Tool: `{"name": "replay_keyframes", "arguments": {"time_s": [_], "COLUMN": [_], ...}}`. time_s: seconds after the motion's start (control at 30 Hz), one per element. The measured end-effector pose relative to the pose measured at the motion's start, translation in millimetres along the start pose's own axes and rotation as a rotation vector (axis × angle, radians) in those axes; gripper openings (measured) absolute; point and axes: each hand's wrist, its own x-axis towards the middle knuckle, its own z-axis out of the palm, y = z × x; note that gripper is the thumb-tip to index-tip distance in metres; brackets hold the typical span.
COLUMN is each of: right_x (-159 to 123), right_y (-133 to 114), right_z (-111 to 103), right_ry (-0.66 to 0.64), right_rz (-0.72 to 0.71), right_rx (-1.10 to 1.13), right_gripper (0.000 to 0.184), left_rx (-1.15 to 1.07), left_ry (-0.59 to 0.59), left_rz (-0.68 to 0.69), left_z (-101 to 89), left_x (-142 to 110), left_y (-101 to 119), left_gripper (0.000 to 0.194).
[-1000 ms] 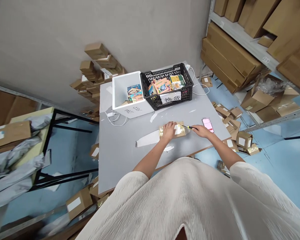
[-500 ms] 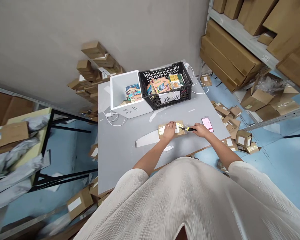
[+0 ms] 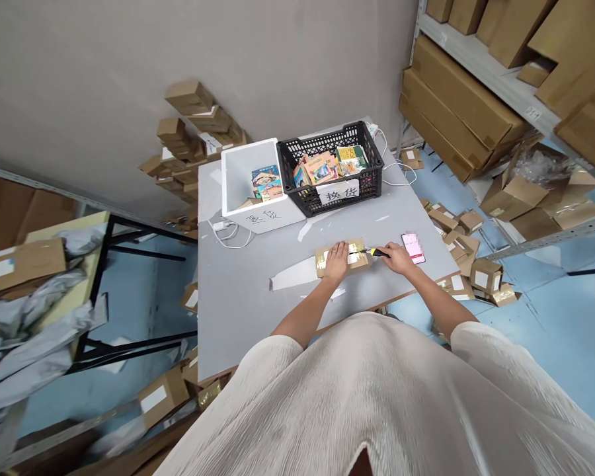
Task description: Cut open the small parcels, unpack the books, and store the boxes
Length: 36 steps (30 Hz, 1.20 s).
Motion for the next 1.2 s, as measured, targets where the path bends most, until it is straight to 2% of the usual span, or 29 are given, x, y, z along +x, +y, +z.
{"name": "replay_keyframes", "arguments": {"time_s": [0.23,0.33,0.43,0.53,0.67,0.93,1.03,1.2], "right_x": [4.9,1.9,-0.6,4.9,26.1,83.0,87.6,72.9], "right_y": [-6.4,5.9,23.4,26.9,5.5,-49.7,-58.5,-56.6], "right_z": [4.9,0.9,-6.3,-7.5,-1.0,12.7,19.8,21.1], "right_ry": [-0.016,0.072,0.206,0.201,0.150,0.007,-0.066,-0.059], "right_rz": [-0.021,0.009,0.096,0.089,0.032,-0.068,-0.090,-0.024], "right_rx": [0.042,0.024,0.066,0.152,0.252,0.269,0.264,0.240], "right_gripper": [0.049,0.048,0.050,0.054,0.049,0.046,0.045,0.043], "left_rx": [-0.009,-0.017,-0.037,-0.073,-0.113,-0.061,-0.045,-0.145], "left_ry": [0.031,0.043,0.065,0.094,0.089,0.003,0.004,0.011], "left_rz": [0.007,0.017,0.009,-0.013,0.020,0.000,-0.064,-0.266], "left_z": [3.7,6.9,10.6,10.7,0.9,-17.3,-15.7,-6.7], "left_x": [-0.9,-1.4,-1.8,-3.3,-15.6,-66.9,-74.5,-71.8], "left_y": [-4.9,-6.7,-5.6,-2.9,-2.4,-9.0,-12.7,-19.1], "left_gripper": [0.076,0.078,0.073,0.066,0.064,0.064,0.056,0.047]}}
